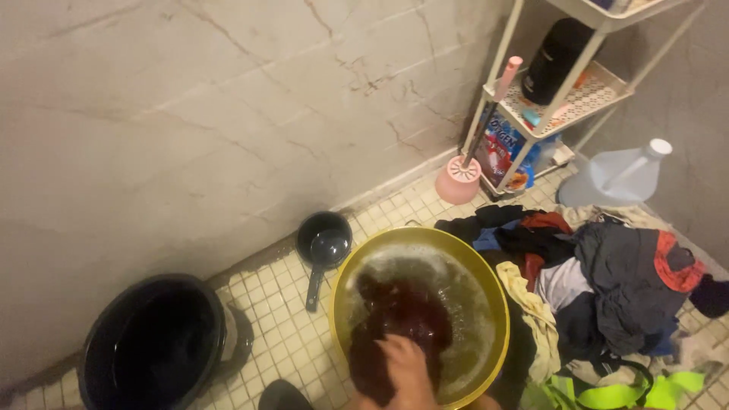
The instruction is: Hand washing various items of clothing in buckets using water and soap.
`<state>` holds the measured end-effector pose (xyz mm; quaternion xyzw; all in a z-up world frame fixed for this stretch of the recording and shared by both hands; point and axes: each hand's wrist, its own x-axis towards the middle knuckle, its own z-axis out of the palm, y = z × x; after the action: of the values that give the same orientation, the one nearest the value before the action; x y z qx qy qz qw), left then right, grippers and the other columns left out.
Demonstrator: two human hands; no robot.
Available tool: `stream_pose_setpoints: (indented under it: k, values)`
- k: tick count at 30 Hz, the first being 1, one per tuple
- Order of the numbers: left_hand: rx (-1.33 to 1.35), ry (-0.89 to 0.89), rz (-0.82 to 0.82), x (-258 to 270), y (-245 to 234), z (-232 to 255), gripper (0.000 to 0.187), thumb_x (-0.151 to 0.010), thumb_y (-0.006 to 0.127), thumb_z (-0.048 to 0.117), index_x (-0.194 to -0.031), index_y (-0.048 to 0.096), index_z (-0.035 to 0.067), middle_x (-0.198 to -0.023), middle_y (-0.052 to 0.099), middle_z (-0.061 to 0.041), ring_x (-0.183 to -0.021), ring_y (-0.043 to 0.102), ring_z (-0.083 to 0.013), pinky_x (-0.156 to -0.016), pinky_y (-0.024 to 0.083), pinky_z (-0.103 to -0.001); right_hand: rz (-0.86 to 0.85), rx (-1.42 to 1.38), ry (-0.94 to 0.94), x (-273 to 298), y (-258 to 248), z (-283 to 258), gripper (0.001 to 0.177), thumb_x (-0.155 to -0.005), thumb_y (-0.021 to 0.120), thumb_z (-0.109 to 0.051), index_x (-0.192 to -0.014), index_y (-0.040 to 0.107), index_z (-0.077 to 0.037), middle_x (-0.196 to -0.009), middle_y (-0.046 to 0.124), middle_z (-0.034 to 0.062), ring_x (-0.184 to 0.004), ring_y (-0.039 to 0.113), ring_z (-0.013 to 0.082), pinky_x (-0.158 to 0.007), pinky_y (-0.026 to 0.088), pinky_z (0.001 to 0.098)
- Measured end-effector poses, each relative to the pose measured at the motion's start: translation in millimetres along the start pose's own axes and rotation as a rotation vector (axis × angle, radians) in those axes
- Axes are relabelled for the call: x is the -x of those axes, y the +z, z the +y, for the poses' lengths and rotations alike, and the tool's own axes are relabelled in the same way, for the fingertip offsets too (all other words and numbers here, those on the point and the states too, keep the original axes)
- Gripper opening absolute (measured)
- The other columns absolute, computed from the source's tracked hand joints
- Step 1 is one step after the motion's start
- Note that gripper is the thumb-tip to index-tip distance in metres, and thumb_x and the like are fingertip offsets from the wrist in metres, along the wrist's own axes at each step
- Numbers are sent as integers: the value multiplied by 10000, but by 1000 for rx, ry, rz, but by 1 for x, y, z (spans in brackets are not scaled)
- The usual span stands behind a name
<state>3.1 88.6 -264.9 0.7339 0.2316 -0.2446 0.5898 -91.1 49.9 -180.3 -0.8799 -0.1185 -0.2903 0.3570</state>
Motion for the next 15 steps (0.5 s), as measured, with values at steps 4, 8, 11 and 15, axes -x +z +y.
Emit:
stream_pose_setpoints:
  k: [4,8,11,15]
  values:
    - [-7,32,-6,11,7,0,688,-850,651,489,-1327,514,12,-1320,587,-259,-1206,594,-337,-1004,481,-452,194,77,219,-52,-37,-38,664,-501,848,-291,-1033,674,65,-1002,663,268,-901,632,456,-832,498,483]
    - [29,64,14,25,11,1,573,-894,584,454,-1190,697,-24,-1170,760,-284,-1067,741,-332,-909,550,-446,160,-51,400,-74,-53,34,321,-719,787,-218,-997,727,-68,-986,732,160,-901,718,351,-834,580,422]
    - [-172,21,25,64,-13,45,625,-931,573,524,-1169,745,-28,-1242,752,-305,-1153,719,-346,-984,527,-426,31,41,605,-80,-47,63,326,-752,771,-212,-1043,724,-73,-999,732,164,-934,711,370,-831,581,456]
    - [-845,196,-99,72,-18,29,914,-942,621,621,-1582,341,32,-1640,124,-244,-1489,175,-432,-1191,272,-517,-304,557,639,-35,-10,112,539,-723,814,-271,-1185,669,-36,-1192,668,221,-1085,644,455,-763,522,592]
